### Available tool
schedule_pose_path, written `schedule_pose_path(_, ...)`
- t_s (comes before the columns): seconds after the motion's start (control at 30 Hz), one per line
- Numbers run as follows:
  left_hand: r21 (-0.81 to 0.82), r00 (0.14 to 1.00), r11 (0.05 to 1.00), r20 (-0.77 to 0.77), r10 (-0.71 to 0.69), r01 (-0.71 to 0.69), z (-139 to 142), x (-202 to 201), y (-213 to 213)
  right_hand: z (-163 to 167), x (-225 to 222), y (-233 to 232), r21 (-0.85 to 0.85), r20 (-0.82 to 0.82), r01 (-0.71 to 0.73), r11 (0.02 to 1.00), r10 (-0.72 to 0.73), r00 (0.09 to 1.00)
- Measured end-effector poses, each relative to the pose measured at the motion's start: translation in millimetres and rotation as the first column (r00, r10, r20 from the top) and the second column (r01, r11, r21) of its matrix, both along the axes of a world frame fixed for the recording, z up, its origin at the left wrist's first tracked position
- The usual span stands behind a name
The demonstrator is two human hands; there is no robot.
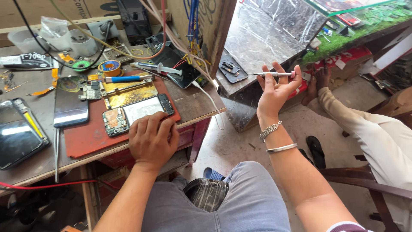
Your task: The person repairs a disassembled smartphone at a cluttered workbench, holding the phone steady with one hand while using a screwdriver with the other to unscrew and work on the internal components. They reposition the phone, reach for small parts and tools on the bench, and continue driving screws into the device.
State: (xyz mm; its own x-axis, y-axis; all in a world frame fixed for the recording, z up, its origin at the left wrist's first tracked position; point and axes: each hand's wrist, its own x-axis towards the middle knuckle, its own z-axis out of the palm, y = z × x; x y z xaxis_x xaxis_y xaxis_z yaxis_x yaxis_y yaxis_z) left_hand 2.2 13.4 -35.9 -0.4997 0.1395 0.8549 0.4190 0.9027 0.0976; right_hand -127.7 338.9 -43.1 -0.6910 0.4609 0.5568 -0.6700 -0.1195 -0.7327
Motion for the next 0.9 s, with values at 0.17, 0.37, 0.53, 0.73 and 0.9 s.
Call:
schedule_pose_path(0.17,-0.006,1.000,1.000,-0.003,0.011,-0.011,-1,-1,-1,-10,-17,22,0.074,0.019,0.016,0.997,-0.017,1.000)
schedule_pose_path(0.37,-0.012,1.000,1.000,-0.003,0.014,-0.014,-2,-2,-1,-15,-32,14,0.143,0.046,-0.070,0.987,0.064,0.997)
schedule_pose_path(0.53,-0.009,1.000,1.000,0.001,0.008,-0.008,-2,-2,-1,-12,-46,5,0.177,0.018,-0.069,0.982,0.067,0.998)
schedule_pose_path(0.73,-0.011,1.000,1.000,0.003,0.011,-0.011,-2,-2,0,-8,-53,0,0.272,0.023,-0.058,0.961,0.053,0.998)
schedule_pose_path(0.9,-0.020,1.000,1.000,0.012,0.018,-0.018,-3,-3,0,-8,-53,2,0.259,0.041,-0.041,0.965,0.031,0.999)
